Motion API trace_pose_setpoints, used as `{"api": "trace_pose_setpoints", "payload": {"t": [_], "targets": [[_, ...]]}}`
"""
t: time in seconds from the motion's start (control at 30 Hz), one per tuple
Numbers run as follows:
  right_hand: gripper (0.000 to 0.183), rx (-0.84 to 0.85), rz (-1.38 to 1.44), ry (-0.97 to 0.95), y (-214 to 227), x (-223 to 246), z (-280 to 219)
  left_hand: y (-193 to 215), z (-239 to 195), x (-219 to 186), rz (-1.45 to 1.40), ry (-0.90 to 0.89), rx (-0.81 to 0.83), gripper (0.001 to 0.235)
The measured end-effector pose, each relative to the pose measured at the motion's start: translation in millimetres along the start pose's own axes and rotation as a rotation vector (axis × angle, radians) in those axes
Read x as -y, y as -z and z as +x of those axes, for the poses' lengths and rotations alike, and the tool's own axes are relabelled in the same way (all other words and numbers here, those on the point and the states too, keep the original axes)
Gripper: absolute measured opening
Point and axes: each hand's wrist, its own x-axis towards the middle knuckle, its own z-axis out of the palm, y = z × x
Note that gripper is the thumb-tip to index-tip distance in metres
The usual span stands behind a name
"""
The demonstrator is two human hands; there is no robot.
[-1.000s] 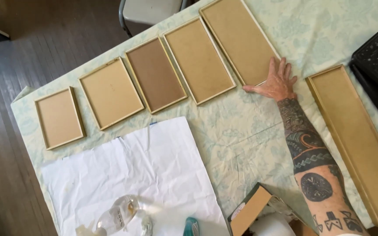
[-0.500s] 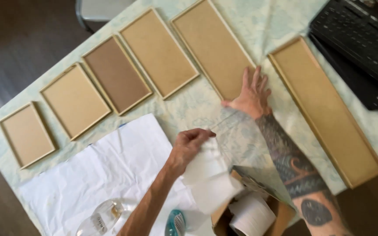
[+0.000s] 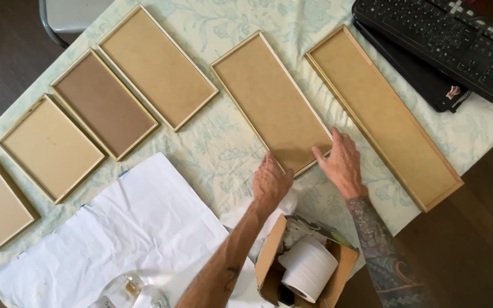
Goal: Cleaning glass panes with spray cleaner and paper towels and preparing them for assembly into picture frames.
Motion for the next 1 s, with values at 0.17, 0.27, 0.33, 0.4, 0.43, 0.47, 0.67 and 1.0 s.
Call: {"api": "trace_pose_setpoints", "payload": {"t": [0.17, 0.27, 0.33, 0.4, 0.43, 0.47, 0.67, 1.0], "targets": [[0.072, 0.011, 0.162, -0.103, 2.6, -5.7, 8.8, -3.5, -0.2, -12.0, -0.113, 0.096, -0.001, 0.076], [0.042, -0.055, 0.299, -0.109, 3.8, -23.9, 13.3, -6.9, 3.8, -17.9, -0.177, 0.112, 0.027, 0.079], [0.036, -0.068, 0.343, -0.108, -0.2, -46.6, 20.3, -16.2, 15.2, -21.3, -0.195, 0.126, 0.073, 0.09], [0.034, -0.057, 0.389, -0.132, 1.3, -60.9, 19.6, -30.6, 25.0, -15.1, -0.188, 0.101, 0.065, 0.096], [0.033, -0.044, 0.437, -0.162, 1.1, -68.4, 17.2, -38.4, 28.6, -11.0, -0.176, 0.078, 0.061, 0.102], [0.033, -0.042, 0.437, -0.163, 12.7, -62.6, 12.8, -40.0, 26.9, -10.3, -0.176, 0.08, 0.063, 0.102], [0.04, -0.065, 0.786, -0.049, 72.0, -5.5, -30.4, -22.9, 26.5, -8.5, 0.023, 0.014, 0.069, 0.1], [0.056, 0.026, 0.878, 0.073, 72.6, 103.6, -86.1, 120.2, -41.3, -33.8, -0.282, -0.026, 0.082, 0.081]]}}
